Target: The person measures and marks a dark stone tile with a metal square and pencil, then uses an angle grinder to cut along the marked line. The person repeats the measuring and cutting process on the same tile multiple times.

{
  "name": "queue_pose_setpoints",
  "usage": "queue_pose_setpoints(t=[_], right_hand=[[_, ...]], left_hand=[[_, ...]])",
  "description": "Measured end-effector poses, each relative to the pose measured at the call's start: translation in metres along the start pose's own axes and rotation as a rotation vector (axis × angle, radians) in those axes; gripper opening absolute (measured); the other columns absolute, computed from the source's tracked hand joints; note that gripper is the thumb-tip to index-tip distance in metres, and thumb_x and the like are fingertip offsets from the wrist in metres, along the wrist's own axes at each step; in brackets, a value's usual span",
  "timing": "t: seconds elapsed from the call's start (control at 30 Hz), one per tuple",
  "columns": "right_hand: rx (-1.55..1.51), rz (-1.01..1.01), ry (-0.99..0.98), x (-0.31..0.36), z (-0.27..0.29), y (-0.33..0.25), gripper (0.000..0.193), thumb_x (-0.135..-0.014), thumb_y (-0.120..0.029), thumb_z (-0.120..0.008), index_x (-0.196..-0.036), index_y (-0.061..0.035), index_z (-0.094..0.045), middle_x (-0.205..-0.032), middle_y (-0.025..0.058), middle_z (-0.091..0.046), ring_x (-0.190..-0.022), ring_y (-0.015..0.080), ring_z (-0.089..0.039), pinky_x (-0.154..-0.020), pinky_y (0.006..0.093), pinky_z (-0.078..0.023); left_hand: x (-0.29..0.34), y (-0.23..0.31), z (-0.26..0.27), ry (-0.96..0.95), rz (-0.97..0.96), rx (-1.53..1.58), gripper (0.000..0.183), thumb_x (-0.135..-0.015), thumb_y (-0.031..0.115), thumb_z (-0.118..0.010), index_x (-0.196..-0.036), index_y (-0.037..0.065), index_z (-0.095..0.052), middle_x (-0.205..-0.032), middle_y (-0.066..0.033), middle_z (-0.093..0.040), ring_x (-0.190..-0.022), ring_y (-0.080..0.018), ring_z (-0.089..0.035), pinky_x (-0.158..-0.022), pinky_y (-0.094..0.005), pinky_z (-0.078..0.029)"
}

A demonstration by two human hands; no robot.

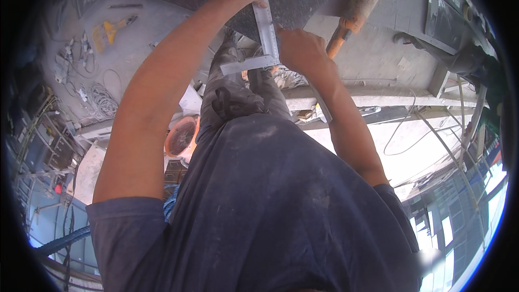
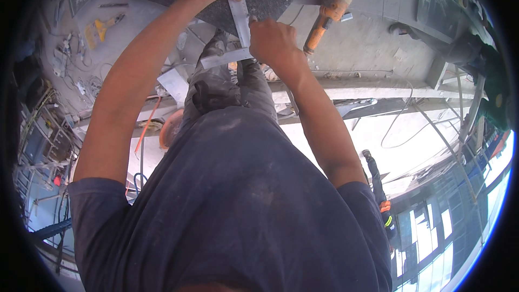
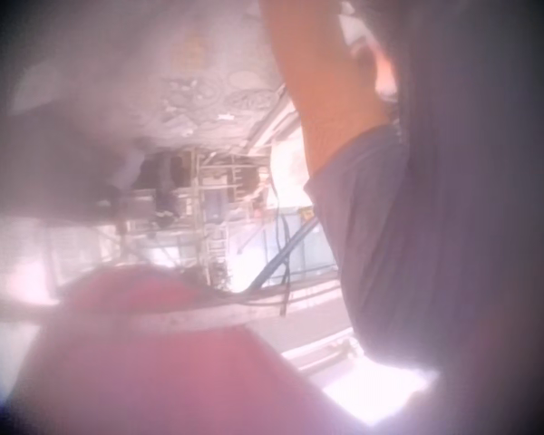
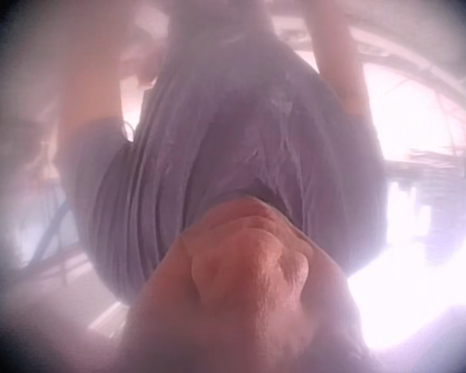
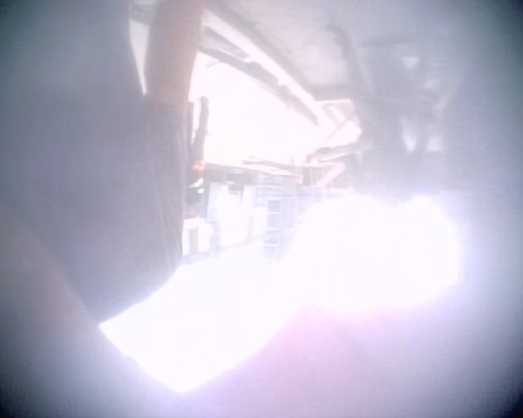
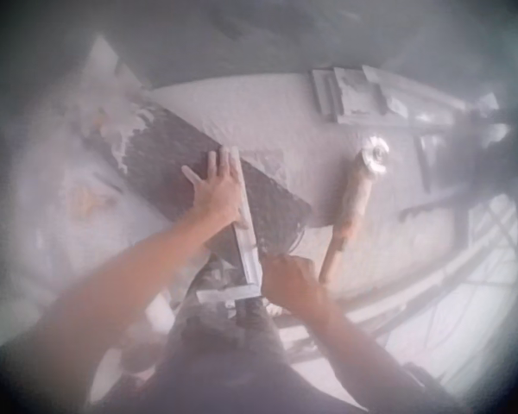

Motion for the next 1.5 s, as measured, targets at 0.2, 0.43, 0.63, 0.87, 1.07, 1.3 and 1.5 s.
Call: queue_pose_setpoints(t=[0.2, 0.43, 0.63, 0.87, 1.07, 1.3, 1.5], right_hand=[[-0.05, 0.018, 0.018, 0.028, -0.036, 0.012, 0.056, -0.101, -0.012, -0.057, -0.156, -0.0148, -0.065, -0.092, 0.0186, -0.081, -0.091, 0.0426, -0.081, -0.082, 0.0578, -0.063], [-0.609, -0.262, 0.349, 0.087, -0.078, 0.048, 0.058, -0.103, -0.035, -0.077, -0.144, 0.0019, -0.06, -0.086, 0.0243, -0.078, -0.076, 0.0423, -0.079, -0.07, 0.0521, -0.062], [-1.249, -0.295, 0.532, 0.05, -0.148, 0.019, 0.055, -0.099, -0.042, -0.087, -0.099, 0.0036, -0.057, -0.075, 0.0144, -0.065, -0.06, 0.0222, -0.069, -0.056, 0.0406, -0.054], [-1.1, -0.258, 0.636, 0.068, -0.161, 0.001, 0.044, -0.098, -0.036, -0.087, -0.097, 0.0014, -0.063, -0.074, 0.0066, -0.063, -0.057, 0.015, -0.06, -0.052, 0.036, -0.048], [-1.295, -0.141, 0.475, 0.093, -0.131, -0.041, 0.041, -0.099, -0.034, -0.086, -0.11, 0.003, -0.072, -0.083, 0.0138, -0.071, -0.077, 0.0203, -0.063, -0.074, 0.0402, -0.053], [-1.241, 0.088, 0.522, 0.041, -0.084, -0.089, 0.041, -0.112, -0.04, -0.07, -0.12, -0.0003, -0.07, -0.093, 0.0062, -0.07, -0.071, 0.0104, -0.063, -0.062, 0.0303, -0.052], [-1.219, 0.126, 0.575, -0.033, -0.03, -0.145, 0.041, -0.119, -0.041, -0.058, -0.122, -0.0027, -0.074, -0.094, 0.002, -0.067, -0.079, 0.0119, -0.058, -0.072, 0.0346, -0.05]], left_hand=[[0.008, 0.002, -0.004, 0.04, -0.006, 0.008, 0.159, -0.064, 0.06, -0.103, -0.179, 0.002, -0.009, -0.187, -0.0186, -0.017, -0.172, -0.0423, -0.019, -0.121, -0.092, -0.024], [-0.007, 0.0, -0.019, 0.158, -0.087, 0.012, 0.158, -0.06, 0.068, -0.103, -0.177, 0.0, -0.022, -0.186, -0.023, -0.015, -0.172, -0.0464, -0.014, -0.114, -0.0975, -0.025], [-0.008, -0.009, -0.04, 0.124, -0.12, 0.053, 0.155, -0.068, 0.07, -0.099, -0.177, -0.001, -0.016, -0.187, -0.023, -0.012, -0.173, -0.0433, -0.013, -0.116, -0.0934, -0.029], [0.097, -0.022, -0.097, 0.226, -0.159, 0.423, 0.119, -0.099, 0.06, -0.079, -0.176, -0.006, -0.016, -0.183, -0.0309, -0.02, -0.17, -0.0468, -0.023, -0.127, -0.0736, -0.034], [0.224, -0.037, -0.146, -0.151, -0.197, 1.056, 0.081, -0.105, 0.046, -0.079, -0.156, -0.011, -0.049, -0.144, -0.0303, -0.067, -0.136, -0.0408, -0.067, -0.115, -0.0483, -0.053], [0.228, -0.109, -0.15, -0.16, 0.035, 1.482, 0.046, -0.108, 0.033, -0.077, -0.131, -0.006, -0.068, -0.112, -0.0183, -0.081, -0.105, -0.0212, -0.078, -0.087, -0.0371, -0.061], [0.228, -0.164, -0.137, 0.181, -0.044, 1.307, 0.043, -0.106, 0.018, -0.076, -0.141, -0.003, -0.061, -0.129, -0.0181, -0.077, -0.12, -0.0278, -0.075, -0.104, -0.0424, -0.058]])
Point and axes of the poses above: each hand's wrist, its own x-axis away from the middle knuckle, its own z-axis out of the back of the hand, y = z × x, the point moved 6 cm from there along -x, towards the middle knuckle
